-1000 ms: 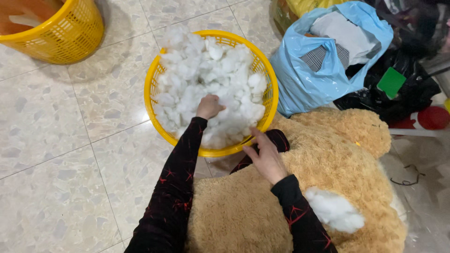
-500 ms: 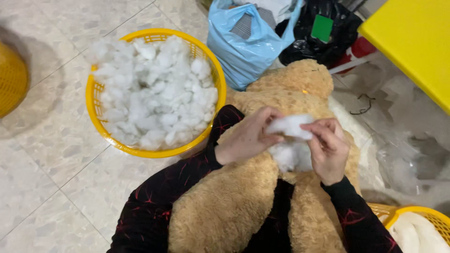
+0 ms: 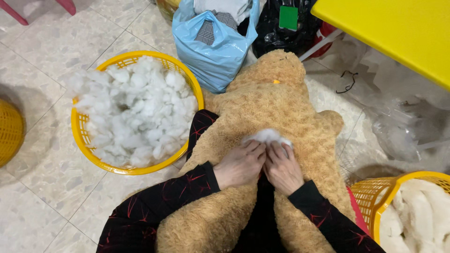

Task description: The person repeatedly takes handfuls of white cotton from a yellow basket and inserts them into the body of a large teddy bear. They push and distribute the cotton inside the bear's torso and limbs to fill it out.

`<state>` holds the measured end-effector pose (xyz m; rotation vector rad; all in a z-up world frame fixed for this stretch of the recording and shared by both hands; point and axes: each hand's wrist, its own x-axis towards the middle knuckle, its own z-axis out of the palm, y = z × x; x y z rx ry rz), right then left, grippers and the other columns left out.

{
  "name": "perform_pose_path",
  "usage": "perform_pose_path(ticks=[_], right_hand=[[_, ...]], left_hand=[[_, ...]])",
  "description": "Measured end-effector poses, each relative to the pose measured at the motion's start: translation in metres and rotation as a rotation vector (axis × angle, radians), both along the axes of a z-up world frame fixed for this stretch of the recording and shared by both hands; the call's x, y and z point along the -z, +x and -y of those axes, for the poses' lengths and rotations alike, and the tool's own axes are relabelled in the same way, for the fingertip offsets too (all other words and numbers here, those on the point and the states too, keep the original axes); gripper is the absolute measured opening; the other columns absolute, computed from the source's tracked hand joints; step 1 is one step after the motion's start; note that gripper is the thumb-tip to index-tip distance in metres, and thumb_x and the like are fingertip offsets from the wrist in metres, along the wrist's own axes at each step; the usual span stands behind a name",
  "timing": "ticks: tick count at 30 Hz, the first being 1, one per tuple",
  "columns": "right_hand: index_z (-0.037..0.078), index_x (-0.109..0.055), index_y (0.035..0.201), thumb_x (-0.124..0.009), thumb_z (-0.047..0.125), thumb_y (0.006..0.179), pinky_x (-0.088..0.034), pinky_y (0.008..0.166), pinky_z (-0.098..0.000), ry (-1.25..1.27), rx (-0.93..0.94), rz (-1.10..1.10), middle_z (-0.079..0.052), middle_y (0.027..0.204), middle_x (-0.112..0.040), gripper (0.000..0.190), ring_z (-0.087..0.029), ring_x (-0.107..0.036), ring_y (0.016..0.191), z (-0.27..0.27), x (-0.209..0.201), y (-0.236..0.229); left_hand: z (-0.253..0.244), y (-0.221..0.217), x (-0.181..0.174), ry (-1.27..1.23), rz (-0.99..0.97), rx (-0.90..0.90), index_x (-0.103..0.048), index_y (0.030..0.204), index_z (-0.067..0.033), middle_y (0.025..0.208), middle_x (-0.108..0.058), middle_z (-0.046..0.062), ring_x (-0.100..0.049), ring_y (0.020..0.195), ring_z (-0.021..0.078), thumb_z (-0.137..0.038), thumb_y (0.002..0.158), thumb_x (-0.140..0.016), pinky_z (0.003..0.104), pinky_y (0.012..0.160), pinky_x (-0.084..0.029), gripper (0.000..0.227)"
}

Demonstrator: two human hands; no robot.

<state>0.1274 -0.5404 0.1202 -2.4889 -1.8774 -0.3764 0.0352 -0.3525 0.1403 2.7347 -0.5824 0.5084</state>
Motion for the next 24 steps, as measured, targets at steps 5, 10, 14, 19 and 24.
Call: perform_pose_path(ticks=[5,10,14,19,24], right_hand=[[0.000,-0.070,0.114,-0.071,0.018,0.083,-0.037,0.103,-0.0498,0.123,0.056,-0.099,-0.017,0.131,-0.061,0.036,-0.033,-0.052,0.126,0.005,0.002,-0.006],[-0.005,-0.060,0.126,-0.068,0.020,0.078,-0.030,0.114,-0.0562,0.033,0.043,-0.060,-0.026,0.144,-0.052,0.054,-0.038,-0.046,0.137,0.001,-0.005,-0.007],[-0.011,-0.047,0.144,-0.056,0.031,0.092,-0.021,0.121,-0.0517,-0.287,0.085,0.066,-0.030,0.152,-0.042,0.067,-0.042,-0.038,0.143,-0.008,0.004,-0.004],[0.000,-0.045,0.144,-0.046,0.039,0.095,-0.004,0.119,-0.0607,-0.660,0.183,0.254,-0.018,0.160,-0.037,0.063,-0.033,-0.033,0.150,-0.029,0.021,0.016],[0.006,-0.046,0.151,-0.044,0.043,0.096,-0.001,0.119,-0.0659,-0.584,0.347,0.254,-0.010,0.146,-0.049,0.066,-0.025,-0.044,0.136,-0.044,0.006,0.042]], left_hand=[[-0.003,-0.003,-0.008,0.107,-0.041,-0.009,-0.072,0.109,0.0014,0.118,-0.066,0.015,-0.057,0.119,0.0303,-0.022,0.084,-0.069,0.044,0.112,-0.043,0.035],[-0.005,-0.002,0.011,0.154,-0.332,0.025,-0.071,0.112,0.0050,0.136,-0.057,0.026,-0.046,0.135,0.0377,-0.041,0.088,-0.064,0.048,0.120,-0.032,0.052],[0.004,0.018,0.046,0.320,-0.617,-0.003,-0.059,0.133,0.0059,0.158,-0.039,0.026,-0.032,0.148,0.0376,-0.047,0.092,-0.053,0.049,0.123,-0.019,0.067],[0.031,0.088,0.064,0.745,-0.921,-0.110,-0.016,0.161,-0.0093,0.170,-0.014,0.014,-0.012,0.155,0.0338,-0.057,0.099,-0.039,0.053,0.120,-0.002,0.082],[0.036,0.113,0.024,0.736,-0.818,-0.246,-0.034,0.159,-0.0112,0.165,-0.032,0.011,-0.026,0.153,0.0307,-0.044,0.101,-0.045,0.064,0.123,0.007,0.068]])
